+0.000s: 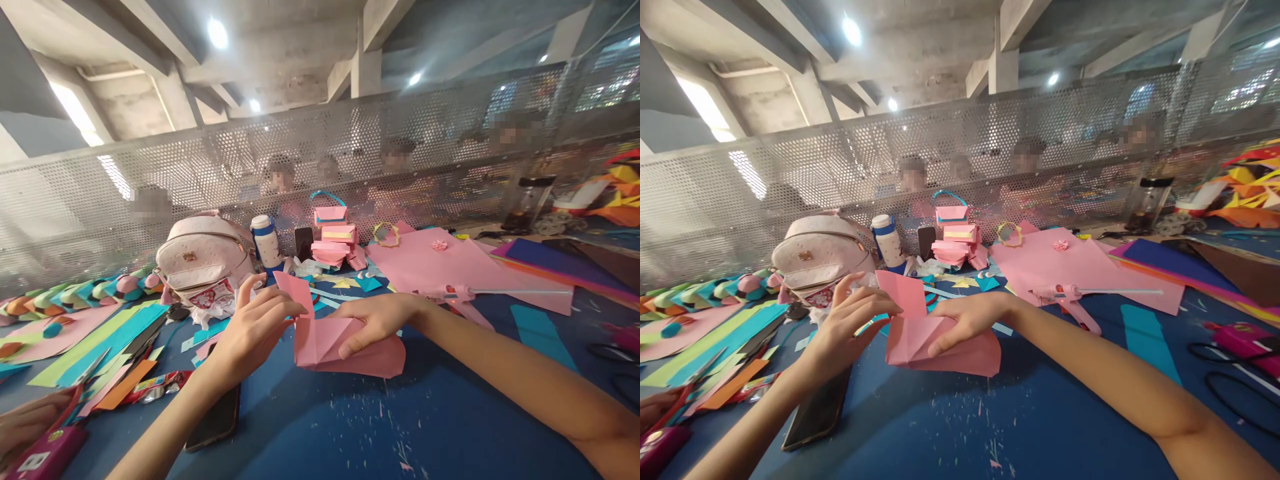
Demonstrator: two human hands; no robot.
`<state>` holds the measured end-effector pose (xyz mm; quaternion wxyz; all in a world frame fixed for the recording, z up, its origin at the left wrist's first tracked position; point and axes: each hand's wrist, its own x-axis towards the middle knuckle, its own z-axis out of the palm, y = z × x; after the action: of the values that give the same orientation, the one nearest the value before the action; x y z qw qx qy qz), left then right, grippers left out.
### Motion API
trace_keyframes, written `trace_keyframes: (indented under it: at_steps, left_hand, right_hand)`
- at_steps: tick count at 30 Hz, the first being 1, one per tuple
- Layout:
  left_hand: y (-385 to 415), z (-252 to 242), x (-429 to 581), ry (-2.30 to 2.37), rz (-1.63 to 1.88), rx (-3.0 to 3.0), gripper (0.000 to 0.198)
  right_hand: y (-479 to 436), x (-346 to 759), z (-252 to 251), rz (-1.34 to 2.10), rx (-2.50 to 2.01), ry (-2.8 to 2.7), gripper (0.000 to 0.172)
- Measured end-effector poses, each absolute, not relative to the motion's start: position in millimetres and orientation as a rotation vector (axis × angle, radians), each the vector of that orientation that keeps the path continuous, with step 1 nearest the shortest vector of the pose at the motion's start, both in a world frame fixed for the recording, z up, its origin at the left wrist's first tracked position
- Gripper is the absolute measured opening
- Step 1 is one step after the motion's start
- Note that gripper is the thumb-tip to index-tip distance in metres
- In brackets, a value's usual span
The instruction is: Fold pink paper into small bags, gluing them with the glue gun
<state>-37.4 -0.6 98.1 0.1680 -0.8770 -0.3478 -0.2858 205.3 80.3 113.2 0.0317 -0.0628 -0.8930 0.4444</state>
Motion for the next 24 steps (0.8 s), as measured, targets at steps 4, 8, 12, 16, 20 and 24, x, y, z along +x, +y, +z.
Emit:
trace_keyframes:
  at_steps: [4, 8, 12, 16, 20, 24]
  left_hand:
    - [0, 101, -40, -1.024, -0.822, -2.449, 0.024]
    - [0, 101, -39, -1.154, -0.924, -2.384, 0.017]
    - [0, 99, -38, -1.334, -1.14, -2.358, 0.017]
    - [-1, 96, -37, -1.559, -1.563, -2.28, 0.02]
    - [-1, 92, -32, -1.658, -2.0, -2.23, 0.028]
    - [-2, 83, -20, -1.615, -2.375, -2.09, 0.032]
  right_hand:
    - [82, 212, 119, 1.063, -0.291, -2.747, 0.013]
    - [70, 218, 135, 0.314, -0.468, -2.597, 0.025]
    - [50, 212, 139, -0.201, -0.461, -2.337, 0.049]
    - [42, 203, 128, -0.237, -0.461, -2.236, 0.023]
    - [51, 198, 117, -0.021, -0.493, -2.205, 0.019]
    - [59, 187, 99, 0.177, -0.536, -2.119, 0.041]
